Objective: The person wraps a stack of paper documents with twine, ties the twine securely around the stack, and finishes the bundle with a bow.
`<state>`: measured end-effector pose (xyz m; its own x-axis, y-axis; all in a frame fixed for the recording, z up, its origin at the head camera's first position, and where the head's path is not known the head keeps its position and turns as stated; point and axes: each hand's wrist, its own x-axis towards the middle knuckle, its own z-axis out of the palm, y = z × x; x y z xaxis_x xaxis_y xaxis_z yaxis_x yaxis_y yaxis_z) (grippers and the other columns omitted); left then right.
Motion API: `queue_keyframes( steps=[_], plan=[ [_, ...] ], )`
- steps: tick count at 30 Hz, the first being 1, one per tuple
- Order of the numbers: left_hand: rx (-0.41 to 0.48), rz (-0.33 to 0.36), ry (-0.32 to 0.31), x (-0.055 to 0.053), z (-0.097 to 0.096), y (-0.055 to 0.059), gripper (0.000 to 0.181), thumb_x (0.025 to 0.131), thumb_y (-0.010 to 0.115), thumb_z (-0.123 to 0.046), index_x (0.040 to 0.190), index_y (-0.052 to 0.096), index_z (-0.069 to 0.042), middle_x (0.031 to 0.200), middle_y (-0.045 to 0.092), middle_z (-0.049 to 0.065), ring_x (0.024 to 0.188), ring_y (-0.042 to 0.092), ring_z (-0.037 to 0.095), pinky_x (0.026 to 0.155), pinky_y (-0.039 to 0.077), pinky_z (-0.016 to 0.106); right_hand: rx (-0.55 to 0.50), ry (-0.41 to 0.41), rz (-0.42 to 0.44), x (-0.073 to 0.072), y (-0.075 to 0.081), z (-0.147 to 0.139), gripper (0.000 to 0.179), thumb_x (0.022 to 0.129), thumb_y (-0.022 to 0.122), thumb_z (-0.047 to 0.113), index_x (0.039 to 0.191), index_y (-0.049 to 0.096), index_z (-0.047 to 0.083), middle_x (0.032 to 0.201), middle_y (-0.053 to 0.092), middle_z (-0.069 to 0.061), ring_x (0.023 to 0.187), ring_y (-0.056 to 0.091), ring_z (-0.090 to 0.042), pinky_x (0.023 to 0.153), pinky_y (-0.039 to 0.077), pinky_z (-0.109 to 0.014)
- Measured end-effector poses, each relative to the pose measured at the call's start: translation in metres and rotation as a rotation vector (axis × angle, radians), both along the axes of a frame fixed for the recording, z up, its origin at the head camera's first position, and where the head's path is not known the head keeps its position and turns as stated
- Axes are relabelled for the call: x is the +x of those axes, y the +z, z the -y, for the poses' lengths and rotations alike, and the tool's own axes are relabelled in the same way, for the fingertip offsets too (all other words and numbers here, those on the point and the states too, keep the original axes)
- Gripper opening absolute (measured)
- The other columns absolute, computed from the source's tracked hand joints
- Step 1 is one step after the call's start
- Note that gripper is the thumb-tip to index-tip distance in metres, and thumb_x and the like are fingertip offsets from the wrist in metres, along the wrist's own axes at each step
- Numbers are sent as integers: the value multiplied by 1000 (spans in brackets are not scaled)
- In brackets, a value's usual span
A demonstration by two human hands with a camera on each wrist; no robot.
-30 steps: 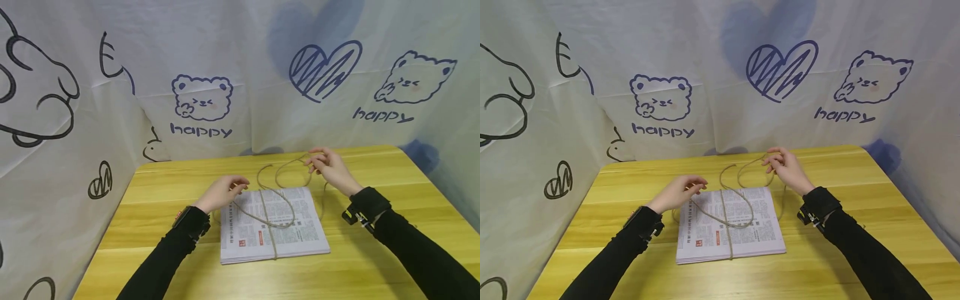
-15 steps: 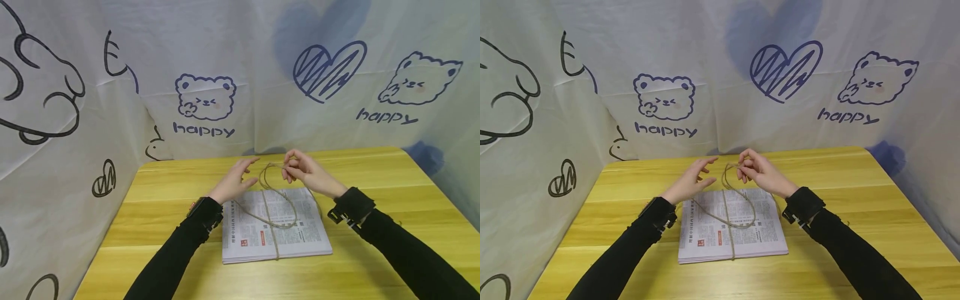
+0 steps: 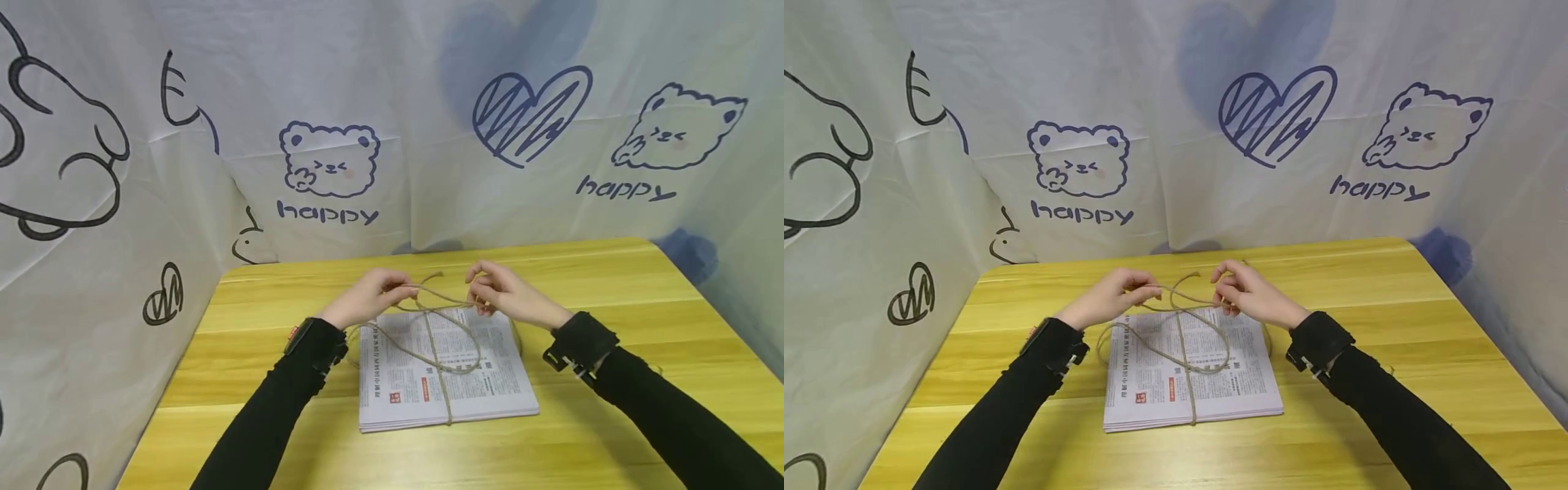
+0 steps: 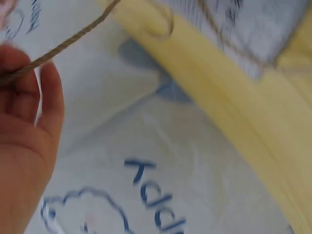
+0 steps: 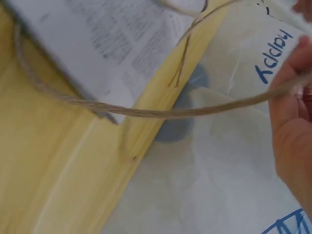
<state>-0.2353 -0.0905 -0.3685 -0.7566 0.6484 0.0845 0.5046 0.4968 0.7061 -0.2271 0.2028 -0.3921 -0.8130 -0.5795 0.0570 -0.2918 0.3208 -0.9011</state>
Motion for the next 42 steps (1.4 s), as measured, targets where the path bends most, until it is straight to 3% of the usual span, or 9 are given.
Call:
queue_keyframes(
  steps=[6,11,16,23,27,29,31,36,42],
  plan=[
    [35,15,31,14,35,25,18,104,57,-19,104,74,-12,95,70,3,76,52,17,72,43,27,201,-39,116,1,-15,-1,20,105,51,10,120,50,-3,97,64,-22,73,63,-23,62,57,-41],
    [-27,35,14,26,56,35,16,102,62,-20,104,77,-14,92,73,0,71,55,12,67,46,24,325,-39,107,3,-30,6,21,100,61,14,112,57,-3,86,62,-14,60,60,-17,56,55,-35],
    [-109,49,32,35,87,32,13,100,65,-21,97,78,-17,78,64,-2,62,45,9,59,37,23,406,-88,46,2,-44,13,17,95,70,15,97,60,1,66,53,-2,51,50,-13,54,45,-29],
    [-172,80,61,43,116,19,13,99,67,-25,96,77,-17,79,64,-3,61,42,7,58,35,24,501,-127,-119,-2,-55,19,14,92,65,6,78,66,8,65,53,0,55,39,-12,60,35,-28],
    [-164,73,93,46,125,20,13,99,66,-25,95,77,-18,80,65,-3,62,43,7,58,35,25,364,-178,-73,-8,-52,15,13,97,60,8,94,70,-1,75,63,-8,60,51,-13,60,43,-28],
    [-169,53,114,45,128,23,14,99,66,-25,96,77,-18,82,67,-2,63,44,8,60,37,24,223,-222,-29,-10,-46,9,20,101,58,10,106,66,-7,86,66,-15,66,59,-15,64,51,-30],
    [-177,34,147,45,132,27,14,99,65,-25,96,77,-18,83,68,-2,64,46,8,61,39,24,66,-274,37,-12,-37,1,25,104,55,13,113,61,-9,89,68,-12,71,64,-14,67,56,-29],
    [-169,-19,233,44,141,37,15,100,65,-25,94,76,-17,82,66,-1,64,44,8,60,38,25,-341,-339,152,-10,-16,-20,17,106,53,20,110,57,3,87,68,8,76,64,-4,71,55,-19],
    [-136,-51,285,44,151,37,19,100,65,-29,89,75,-18,76,60,-1,63,41,8,60,34,27,-710,-291,189,-2,0,-46,10,106,53,18,103,58,10,91,69,3,78,65,-7,72,55,-17]
  ],
)
